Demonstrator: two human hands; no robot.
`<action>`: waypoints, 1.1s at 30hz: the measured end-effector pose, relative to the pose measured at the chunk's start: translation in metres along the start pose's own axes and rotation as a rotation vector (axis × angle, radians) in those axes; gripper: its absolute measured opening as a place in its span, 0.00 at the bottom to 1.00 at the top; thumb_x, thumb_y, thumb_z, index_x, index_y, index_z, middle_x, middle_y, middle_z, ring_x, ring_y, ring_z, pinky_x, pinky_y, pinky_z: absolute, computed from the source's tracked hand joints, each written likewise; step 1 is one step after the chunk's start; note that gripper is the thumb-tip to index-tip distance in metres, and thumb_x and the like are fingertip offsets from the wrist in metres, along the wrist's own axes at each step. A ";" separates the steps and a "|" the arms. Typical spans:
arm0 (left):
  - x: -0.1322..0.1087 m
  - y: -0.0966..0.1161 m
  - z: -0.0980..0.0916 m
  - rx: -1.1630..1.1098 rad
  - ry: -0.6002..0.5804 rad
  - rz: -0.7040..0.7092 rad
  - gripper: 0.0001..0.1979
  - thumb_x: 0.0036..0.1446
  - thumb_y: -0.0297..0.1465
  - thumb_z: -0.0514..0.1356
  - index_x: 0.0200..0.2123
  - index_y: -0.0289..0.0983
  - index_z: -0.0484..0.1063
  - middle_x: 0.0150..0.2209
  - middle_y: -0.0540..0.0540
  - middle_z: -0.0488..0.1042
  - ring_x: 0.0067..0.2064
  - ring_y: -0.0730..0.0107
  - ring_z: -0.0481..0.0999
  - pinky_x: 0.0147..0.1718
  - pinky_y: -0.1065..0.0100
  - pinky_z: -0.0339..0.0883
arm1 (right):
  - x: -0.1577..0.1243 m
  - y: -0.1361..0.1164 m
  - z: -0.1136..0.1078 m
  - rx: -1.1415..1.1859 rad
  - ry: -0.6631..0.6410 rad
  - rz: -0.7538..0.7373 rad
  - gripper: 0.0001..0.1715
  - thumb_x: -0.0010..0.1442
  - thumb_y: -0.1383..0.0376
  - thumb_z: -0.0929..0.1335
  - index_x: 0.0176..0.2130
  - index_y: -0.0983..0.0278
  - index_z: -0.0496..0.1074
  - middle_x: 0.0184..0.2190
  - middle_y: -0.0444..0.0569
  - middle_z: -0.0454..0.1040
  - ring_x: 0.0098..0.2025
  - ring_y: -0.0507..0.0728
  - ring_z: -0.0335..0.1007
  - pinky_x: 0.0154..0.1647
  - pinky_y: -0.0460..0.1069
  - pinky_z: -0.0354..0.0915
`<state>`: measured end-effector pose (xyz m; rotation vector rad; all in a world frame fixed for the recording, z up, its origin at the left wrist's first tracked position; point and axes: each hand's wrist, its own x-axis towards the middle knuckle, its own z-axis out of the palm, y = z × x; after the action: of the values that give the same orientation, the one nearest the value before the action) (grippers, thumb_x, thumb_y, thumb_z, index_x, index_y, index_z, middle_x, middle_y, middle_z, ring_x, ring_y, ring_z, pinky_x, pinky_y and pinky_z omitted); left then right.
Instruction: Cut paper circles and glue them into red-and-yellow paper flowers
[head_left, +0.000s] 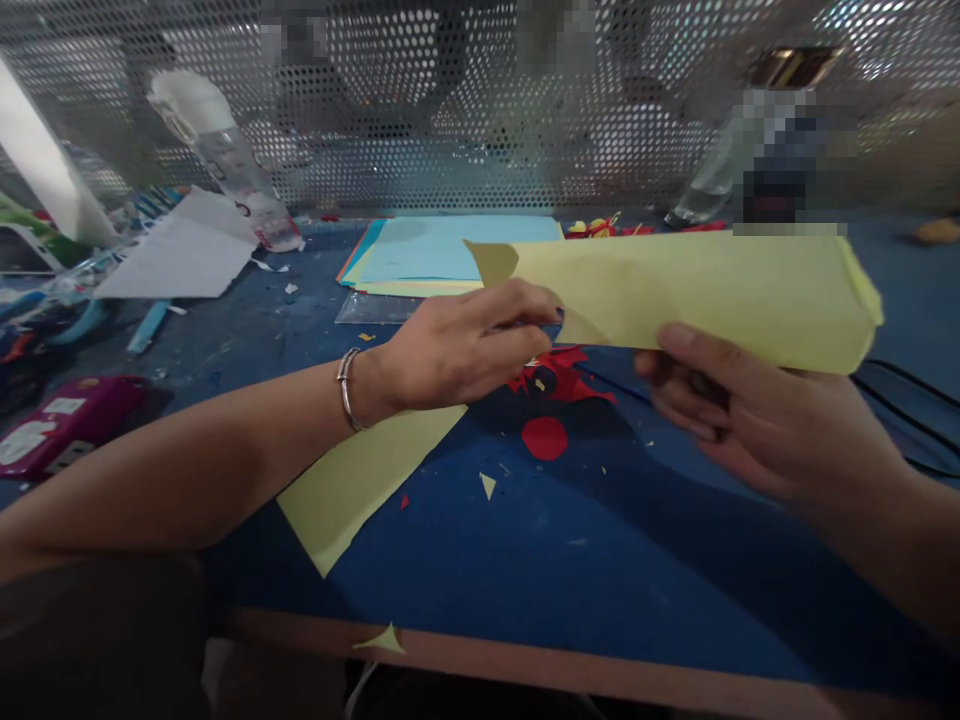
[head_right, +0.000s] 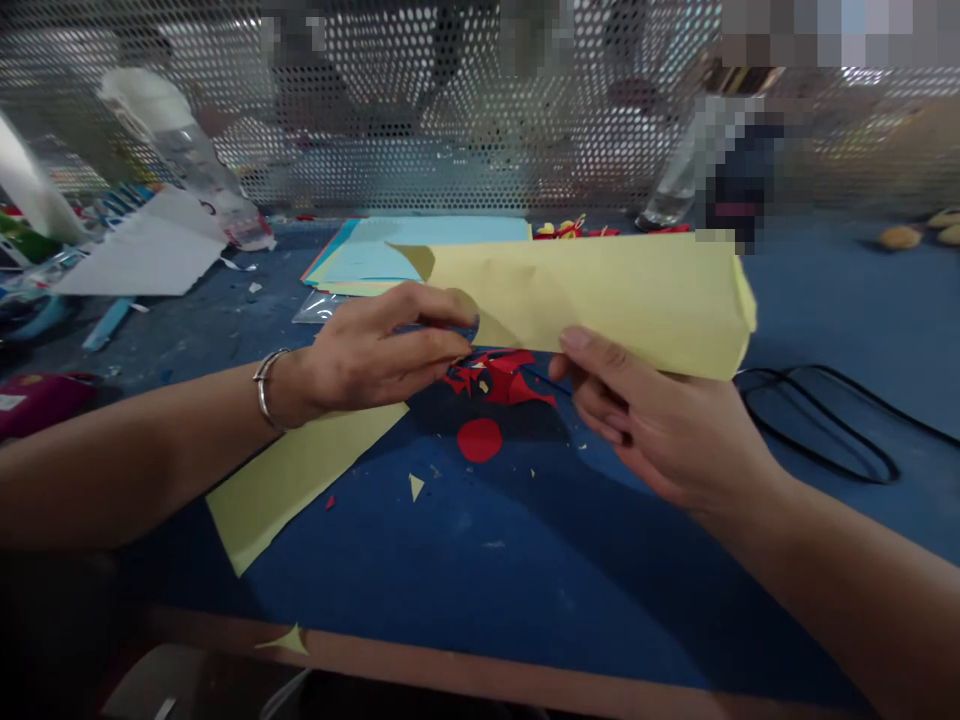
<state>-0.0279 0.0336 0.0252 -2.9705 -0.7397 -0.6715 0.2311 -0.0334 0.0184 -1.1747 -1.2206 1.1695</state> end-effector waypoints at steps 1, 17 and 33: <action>0.001 -0.003 0.000 0.049 -0.030 -0.019 0.13 0.72 0.29 0.54 0.48 0.40 0.79 0.59 0.38 0.79 0.54 0.57 0.82 0.50 0.59 0.76 | 0.001 -0.001 -0.002 0.006 0.012 -0.003 0.17 0.60 0.54 0.77 0.30 0.61 0.74 0.27 0.44 0.74 0.15 0.44 0.48 0.13 0.48 0.46; 0.007 -0.034 -0.005 -0.094 -0.312 -0.397 0.17 0.55 0.32 0.69 0.49 0.35 0.78 0.37 0.42 0.80 0.38 0.59 0.80 0.34 0.63 0.70 | 0.006 0.000 -0.015 -0.085 -0.082 0.064 0.19 0.62 0.55 0.74 0.24 0.63 0.77 0.11 0.38 0.52 0.14 0.46 0.46 0.15 0.47 0.43; 0.014 -0.039 -0.030 -0.989 0.157 -0.611 0.05 0.65 0.33 0.66 0.40 0.37 0.78 0.43 0.39 0.85 0.44 0.59 0.85 0.44 0.54 0.81 | 0.012 0.004 -0.019 -0.061 -0.018 0.041 0.18 0.60 0.56 0.74 0.23 0.63 0.77 0.10 0.38 0.53 0.13 0.47 0.47 0.15 0.47 0.46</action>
<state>-0.0462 0.0713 0.0551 -3.3534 -1.7528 -1.7061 0.2502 -0.0212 0.0153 -1.2428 -1.2586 1.1825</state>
